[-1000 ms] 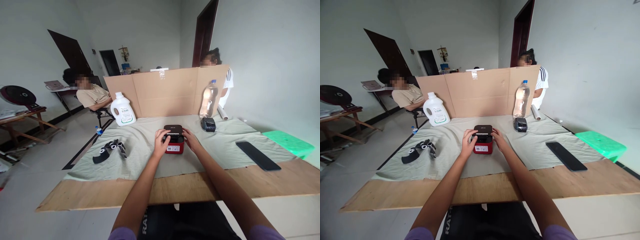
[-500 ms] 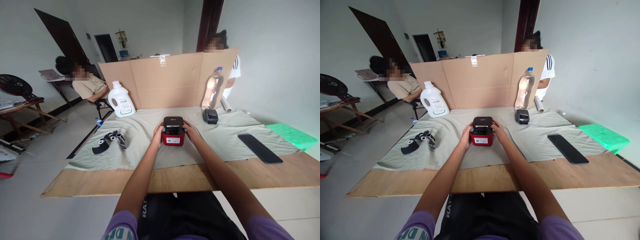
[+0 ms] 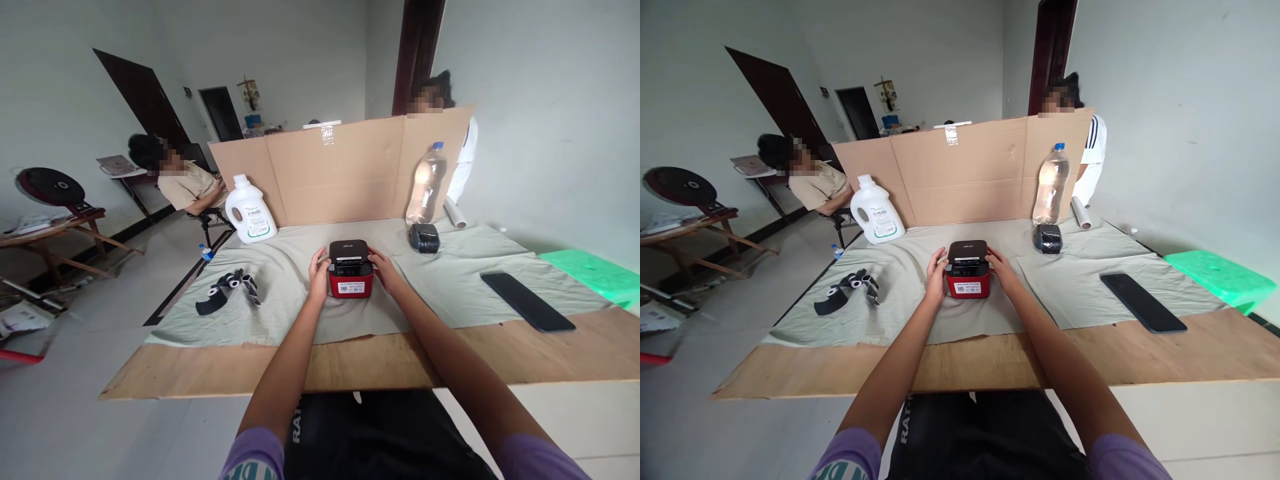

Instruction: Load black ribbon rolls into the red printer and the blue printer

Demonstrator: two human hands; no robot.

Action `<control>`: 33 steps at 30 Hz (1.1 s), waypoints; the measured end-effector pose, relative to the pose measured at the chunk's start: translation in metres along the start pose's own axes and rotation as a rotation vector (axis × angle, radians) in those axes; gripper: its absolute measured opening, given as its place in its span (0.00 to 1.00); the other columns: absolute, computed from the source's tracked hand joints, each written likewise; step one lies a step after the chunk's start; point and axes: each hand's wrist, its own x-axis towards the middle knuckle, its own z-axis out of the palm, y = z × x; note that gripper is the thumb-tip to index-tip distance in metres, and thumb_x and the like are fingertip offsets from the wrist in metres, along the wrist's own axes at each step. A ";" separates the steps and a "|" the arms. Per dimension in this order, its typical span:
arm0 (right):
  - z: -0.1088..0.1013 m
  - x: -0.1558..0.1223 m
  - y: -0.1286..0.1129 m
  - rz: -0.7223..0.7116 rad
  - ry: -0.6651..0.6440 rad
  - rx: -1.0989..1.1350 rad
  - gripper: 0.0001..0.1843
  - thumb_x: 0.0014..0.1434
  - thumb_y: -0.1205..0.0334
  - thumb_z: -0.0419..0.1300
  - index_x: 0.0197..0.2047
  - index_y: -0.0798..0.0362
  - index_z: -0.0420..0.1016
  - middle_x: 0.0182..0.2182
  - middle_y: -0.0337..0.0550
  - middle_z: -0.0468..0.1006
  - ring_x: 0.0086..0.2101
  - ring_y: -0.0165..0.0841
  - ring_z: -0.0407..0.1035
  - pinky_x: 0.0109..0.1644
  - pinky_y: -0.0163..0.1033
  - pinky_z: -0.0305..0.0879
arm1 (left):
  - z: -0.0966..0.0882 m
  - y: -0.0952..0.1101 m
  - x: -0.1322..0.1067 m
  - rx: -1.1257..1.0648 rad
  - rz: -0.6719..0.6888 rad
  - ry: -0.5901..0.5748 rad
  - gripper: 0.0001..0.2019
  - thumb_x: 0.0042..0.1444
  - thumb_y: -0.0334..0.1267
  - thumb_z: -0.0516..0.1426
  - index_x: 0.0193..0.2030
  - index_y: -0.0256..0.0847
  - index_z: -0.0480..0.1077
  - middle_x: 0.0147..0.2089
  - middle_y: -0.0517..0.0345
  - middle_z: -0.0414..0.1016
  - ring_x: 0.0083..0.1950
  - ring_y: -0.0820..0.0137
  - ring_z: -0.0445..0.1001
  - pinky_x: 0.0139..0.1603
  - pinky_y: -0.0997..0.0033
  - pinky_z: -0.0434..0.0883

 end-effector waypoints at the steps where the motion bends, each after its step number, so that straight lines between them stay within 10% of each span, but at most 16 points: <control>1: 0.000 0.000 0.000 0.001 0.010 -0.015 0.33 0.52 0.50 0.61 0.61 0.44 0.73 0.58 0.42 0.76 0.57 0.43 0.68 0.53 0.45 0.68 | 0.000 0.004 -0.001 0.042 0.046 -0.036 0.20 0.55 0.42 0.61 0.55 0.46 0.75 0.62 0.50 0.71 0.63 0.60 0.70 0.65 0.58 0.66; 8: 0.005 -0.002 -0.006 -0.035 0.052 -0.133 0.33 0.58 0.43 0.57 0.63 0.47 0.72 0.55 0.45 0.78 0.54 0.41 0.71 0.50 0.44 0.70 | 0.011 0.030 -0.013 0.401 0.348 -0.245 0.02 0.53 0.38 0.65 0.32 0.47 0.81 0.63 0.52 0.69 0.70 0.55 0.60 0.74 0.51 0.51; 24: 0.006 0.000 -0.005 -0.103 0.087 -0.188 0.36 0.58 0.31 0.55 0.56 0.49 0.77 0.46 0.44 0.80 0.43 0.37 0.73 0.40 0.38 0.70 | 0.015 0.022 -0.014 0.315 0.340 -0.068 0.04 0.55 0.42 0.65 0.33 0.46 0.80 0.58 0.51 0.71 0.66 0.57 0.64 0.71 0.54 0.58; 33: 0.003 -0.005 -0.004 -0.068 0.080 -0.167 0.34 0.57 0.41 0.58 0.61 0.50 0.73 0.53 0.47 0.79 0.50 0.40 0.72 0.49 0.44 0.69 | 0.012 0.025 -0.011 0.196 0.210 -0.125 0.11 0.59 0.42 0.60 0.46 0.47 0.81 0.59 0.52 0.73 0.65 0.62 0.68 0.71 0.61 0.59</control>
